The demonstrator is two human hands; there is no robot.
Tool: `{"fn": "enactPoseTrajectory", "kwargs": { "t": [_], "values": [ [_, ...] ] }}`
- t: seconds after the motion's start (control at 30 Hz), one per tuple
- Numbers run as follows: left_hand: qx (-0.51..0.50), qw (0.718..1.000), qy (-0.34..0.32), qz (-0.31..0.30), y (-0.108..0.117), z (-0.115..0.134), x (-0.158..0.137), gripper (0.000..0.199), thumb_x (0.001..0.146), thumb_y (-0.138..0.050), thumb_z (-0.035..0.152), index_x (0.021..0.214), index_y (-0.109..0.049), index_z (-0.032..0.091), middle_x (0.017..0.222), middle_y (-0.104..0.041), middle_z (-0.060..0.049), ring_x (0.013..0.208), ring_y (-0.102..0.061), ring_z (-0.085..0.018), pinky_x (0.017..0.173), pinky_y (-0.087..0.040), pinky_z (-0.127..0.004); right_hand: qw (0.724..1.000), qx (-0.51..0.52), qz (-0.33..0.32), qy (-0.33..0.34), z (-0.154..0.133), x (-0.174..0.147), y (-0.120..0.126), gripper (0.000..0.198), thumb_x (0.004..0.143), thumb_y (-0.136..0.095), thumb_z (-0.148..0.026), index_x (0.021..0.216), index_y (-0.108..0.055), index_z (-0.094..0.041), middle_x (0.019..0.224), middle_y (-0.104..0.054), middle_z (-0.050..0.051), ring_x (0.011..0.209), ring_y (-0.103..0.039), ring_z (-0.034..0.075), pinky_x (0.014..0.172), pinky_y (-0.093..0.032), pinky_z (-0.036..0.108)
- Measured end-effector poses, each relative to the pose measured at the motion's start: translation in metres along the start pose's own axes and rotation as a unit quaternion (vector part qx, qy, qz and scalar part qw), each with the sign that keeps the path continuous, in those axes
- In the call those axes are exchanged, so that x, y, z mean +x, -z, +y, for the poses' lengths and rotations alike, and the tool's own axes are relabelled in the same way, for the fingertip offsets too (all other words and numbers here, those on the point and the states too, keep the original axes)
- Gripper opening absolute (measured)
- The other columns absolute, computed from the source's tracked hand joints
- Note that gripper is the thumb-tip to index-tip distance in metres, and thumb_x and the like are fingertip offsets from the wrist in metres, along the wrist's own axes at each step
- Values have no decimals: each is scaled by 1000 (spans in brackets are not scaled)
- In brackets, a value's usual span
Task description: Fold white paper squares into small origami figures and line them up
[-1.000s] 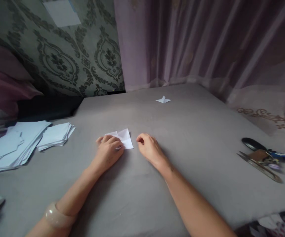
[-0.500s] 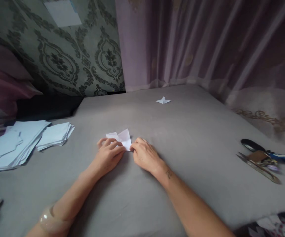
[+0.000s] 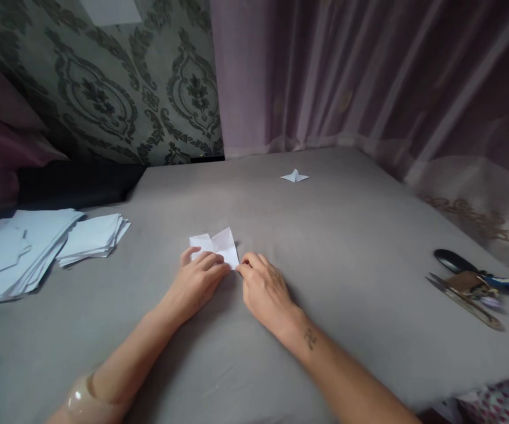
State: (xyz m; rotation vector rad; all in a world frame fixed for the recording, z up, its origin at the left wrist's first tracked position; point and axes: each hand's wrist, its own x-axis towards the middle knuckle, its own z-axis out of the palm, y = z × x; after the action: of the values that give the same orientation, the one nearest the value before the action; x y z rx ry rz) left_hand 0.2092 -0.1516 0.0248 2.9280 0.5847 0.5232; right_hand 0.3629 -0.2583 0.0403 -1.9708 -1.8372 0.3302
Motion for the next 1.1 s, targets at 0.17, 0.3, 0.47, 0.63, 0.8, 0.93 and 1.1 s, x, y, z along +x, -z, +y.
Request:
{"fn": "enactPoseTrajectory", "kwargs": {
  "t": [0.17,0.3,0.47,0.63,0.8,0.93,1.1],
  "values": [
    [-17,1000,26,1,-1,1,4,24,96,-40,21,89,-62,21,90,-68,-2,87,-59,-16,101,-23,-43,999,-36,13,5,-5,-6,-5,34,85,-42,-1,103,-67,-17,106,-61,8,99,-56,20,89,-48,32],
    [-10,999,36,-5,-1,2,9,24,95,-40,21,87,-63,20,87,-67,-2,86,-59,-17,100,-24,-43,999,-32,12,2,-4,-4,-3,32,86,-43,-2,103,-67,-16,106,-62,8,98,-56,20,88,-49,33],
    [12,999,32,-41,6,5,20,27,95,-40,22,82,-63,19,79,-66,-2,81,-59,-17,98,-24,-44,1000,-19,17,-1,-1,-4,-3,32,87,-43,-3,102,-67,-17,106,-62,8,98,-56,20,88,-49,33],
    [24,995,17,-96,13,4,32,27,93,-41,21,77,-63,19,77,-66,-2,76,-58,-17,94,-25,-44,1000,16,25,-6,3,-5,-2,33,85,-42,-1,97,-68,-18,103,-62,7,96,-57,18,87,-48,31],
    [10,991,12,-134,16,-1,41,27,93,-42,23,78,-64,20,75,-66,-1,74,-58,-18,91,-26,-43,997,67,35,-9,10,-2,-3,34,84,-40,0,96,-67,-17,101,-62,6,94,-57,17,87,-47,29],
    [-7,989,6,-145,15,-5,43,28,94,-42,25,78,-65,20,74,-66,-1,74,-58,-17,89,-26,-42,994,94,52,-23,17,-1,-4,34,83,-39,1,98,-64,-16,98,-62,6,91,-58,16,87,-47,28],
    [-14,991,2,-136,13,-7,44,29,94,-43,26,76,-65,20,74,-68,-1,73,-58,-17,87,-26,-41,998,52,23,-1,12,-4,-1,37,84,-41,-1,105,-65,-19,101,-60,5,94,-56,17,86,-47,29]
  ]
}}
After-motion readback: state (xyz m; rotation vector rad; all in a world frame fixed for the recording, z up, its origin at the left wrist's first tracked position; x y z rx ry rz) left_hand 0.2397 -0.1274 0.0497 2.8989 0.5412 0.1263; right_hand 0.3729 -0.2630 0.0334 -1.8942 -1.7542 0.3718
